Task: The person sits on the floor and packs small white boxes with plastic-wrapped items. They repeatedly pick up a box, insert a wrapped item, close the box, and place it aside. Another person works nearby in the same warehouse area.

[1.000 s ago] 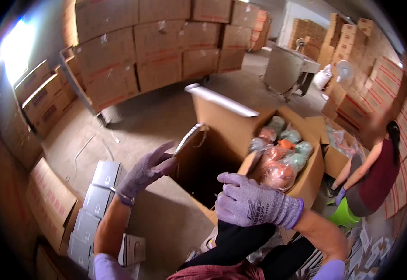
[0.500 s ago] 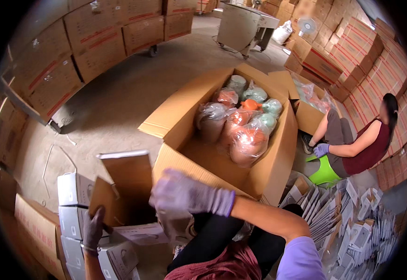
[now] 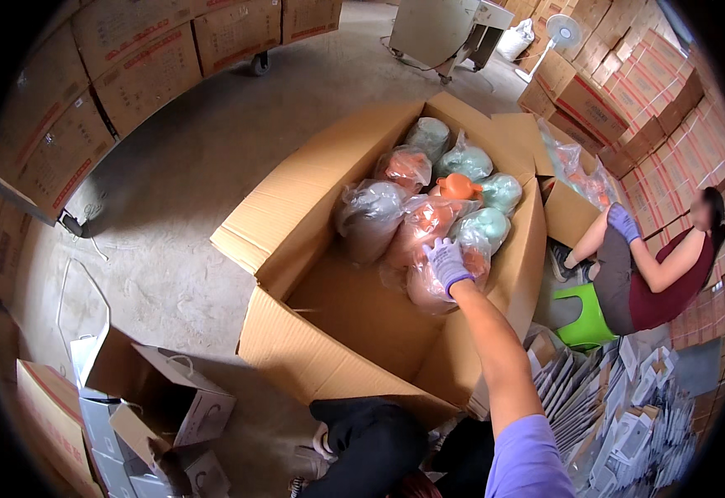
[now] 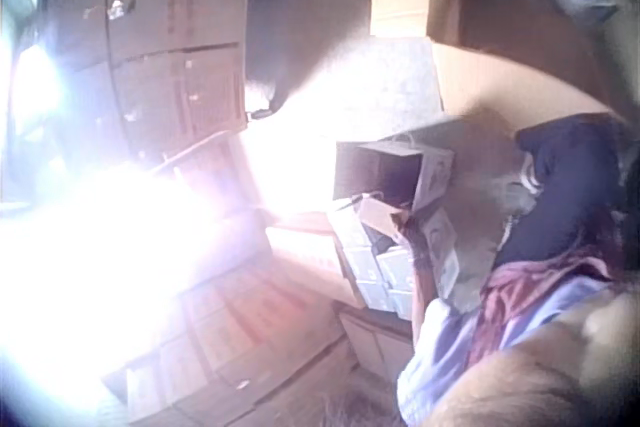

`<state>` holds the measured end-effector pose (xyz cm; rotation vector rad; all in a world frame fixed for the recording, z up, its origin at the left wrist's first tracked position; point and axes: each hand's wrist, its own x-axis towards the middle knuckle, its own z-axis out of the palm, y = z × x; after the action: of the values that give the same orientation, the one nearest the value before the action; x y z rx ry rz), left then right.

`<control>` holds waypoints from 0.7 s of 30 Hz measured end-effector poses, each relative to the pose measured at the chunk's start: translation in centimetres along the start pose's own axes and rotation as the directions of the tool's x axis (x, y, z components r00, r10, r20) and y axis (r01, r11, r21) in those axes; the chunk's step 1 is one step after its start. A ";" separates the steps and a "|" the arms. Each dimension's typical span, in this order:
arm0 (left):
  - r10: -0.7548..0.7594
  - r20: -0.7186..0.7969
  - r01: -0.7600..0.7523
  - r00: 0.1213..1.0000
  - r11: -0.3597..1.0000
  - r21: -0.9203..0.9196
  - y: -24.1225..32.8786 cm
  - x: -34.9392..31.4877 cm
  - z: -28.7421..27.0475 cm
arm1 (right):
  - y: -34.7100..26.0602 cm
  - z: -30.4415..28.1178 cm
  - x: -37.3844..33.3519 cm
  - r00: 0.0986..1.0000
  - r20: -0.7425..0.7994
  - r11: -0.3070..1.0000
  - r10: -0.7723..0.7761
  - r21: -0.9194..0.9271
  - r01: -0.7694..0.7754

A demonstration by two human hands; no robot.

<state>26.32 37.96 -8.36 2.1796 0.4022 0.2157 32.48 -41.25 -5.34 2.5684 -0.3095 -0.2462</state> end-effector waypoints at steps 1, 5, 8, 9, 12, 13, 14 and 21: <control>-0.264 0.113 0.286 0.958 0.907 -0.308 3.3 -1.1 0.4 | 0.1 0.2 -0.4 0.995 0.102 0.999 -0.002 0.037 -0.002; -0.291 0.219 0.065 0.931 0.724 0.687 9.2 -4.1 -0.5 | 0.3 0.5 -2.4 0.974 0.213 0.959 -0.077 0.284 0.014; -0.141 0.518 0.439 0.844 0.736 -0.515 -0.8 -11.3 -2.5 | 3.2 -3.0 -5.8 0.988 0.110 0.791 0.109 0.593 -0.154; -0.525 0.655 0.831 0.543 0.447 -0.331 6.4 -12.2 -1.8 | 4.2 -4.0 -7.8 0.981 0.047 0.730 0.191 0.661 -0.174; -0.335 0.804 0.676 0.491 0.728 -0.110 13.4 -16.1 1.3 | 5.6 -10.2 -12.8 0.919 -0.097 0.459 0.383 0.883 -0.098; -0.100 0.782 0.424 0.615 0.878 -0.221 19.5 -15.8 2.7 | 5.4 -13.2 -14.5 0.909 -0.105 0.314 0.403 0.949 -0.030; 0.114 0.841 0.317 0.529 0.893 -0.321 20.8 -14.3 4.2 | 5.3 -15.9 -16.2 0.900 -0.107 0.162 0.422 0.986 0.042; 0.681 0.569 0.164 0.460 0.565 -0.809 40.1 -8.7 15.0 | 3.6 -31.0 -30.9 0.916 0.140 -0.480 0.377 0.875 0.064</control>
<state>30.99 1.20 14.88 1.1447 -0.6255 -0.4729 9.61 -20.80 26.07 4.0904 -1.4818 1.2962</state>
